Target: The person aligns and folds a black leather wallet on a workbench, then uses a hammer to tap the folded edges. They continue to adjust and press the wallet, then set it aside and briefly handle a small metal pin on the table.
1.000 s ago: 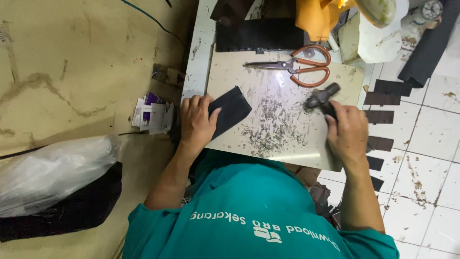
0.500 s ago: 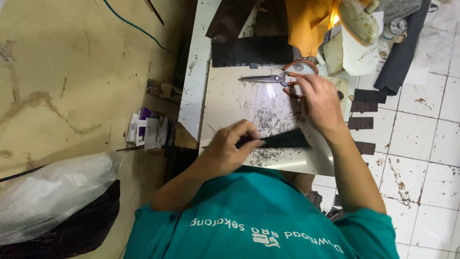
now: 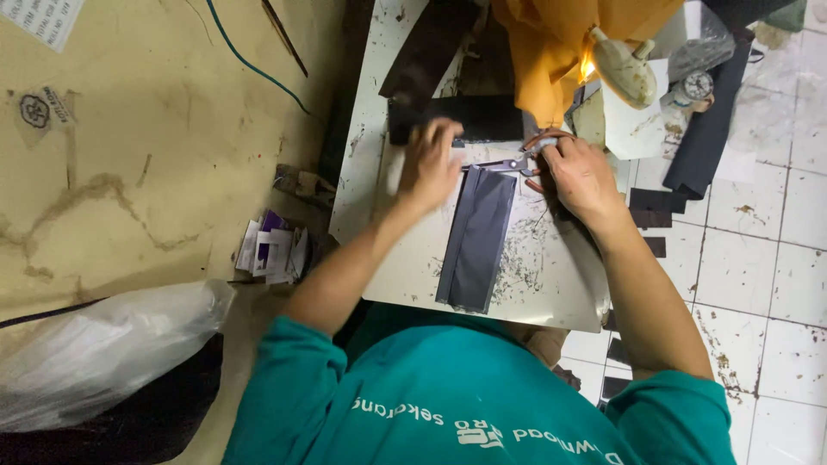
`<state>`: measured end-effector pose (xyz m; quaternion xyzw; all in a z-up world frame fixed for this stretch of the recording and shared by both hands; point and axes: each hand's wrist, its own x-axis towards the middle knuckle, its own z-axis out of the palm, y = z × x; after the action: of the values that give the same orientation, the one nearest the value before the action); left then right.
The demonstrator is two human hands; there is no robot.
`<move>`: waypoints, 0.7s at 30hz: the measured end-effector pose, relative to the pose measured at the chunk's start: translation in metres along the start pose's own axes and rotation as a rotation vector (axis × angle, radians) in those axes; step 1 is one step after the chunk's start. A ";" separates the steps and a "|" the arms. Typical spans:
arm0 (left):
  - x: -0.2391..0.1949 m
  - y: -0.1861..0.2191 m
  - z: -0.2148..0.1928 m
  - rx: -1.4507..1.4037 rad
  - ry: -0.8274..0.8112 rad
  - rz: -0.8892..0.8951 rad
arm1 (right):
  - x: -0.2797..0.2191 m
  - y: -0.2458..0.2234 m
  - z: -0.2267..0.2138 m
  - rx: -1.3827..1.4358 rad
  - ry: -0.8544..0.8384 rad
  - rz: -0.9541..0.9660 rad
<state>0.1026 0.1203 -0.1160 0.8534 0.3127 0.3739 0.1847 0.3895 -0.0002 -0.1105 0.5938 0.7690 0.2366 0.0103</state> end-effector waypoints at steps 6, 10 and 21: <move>0.095 -0.042 0.017 0.371 -0.608 -0.323 | 0.008 -0.004 -0.041 0.072 -0.100 0.104; 0.120 -0.040 0.009 0.387 -0.708 -0.332 | 0.000 0.002 -0.020 0.140 -0.155 0.156; 0.125 -0.048 -0.036 -0.029 -0.686 -0.440 | -0.011 -0.013 -0.027 0.381 -0.316 0.323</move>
<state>0.1225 0.2424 -0.0538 0.8385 0.4030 0.0236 0.3661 0.3733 -0.0225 -0.0948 0.7294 0.6838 -0.0086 -0.0197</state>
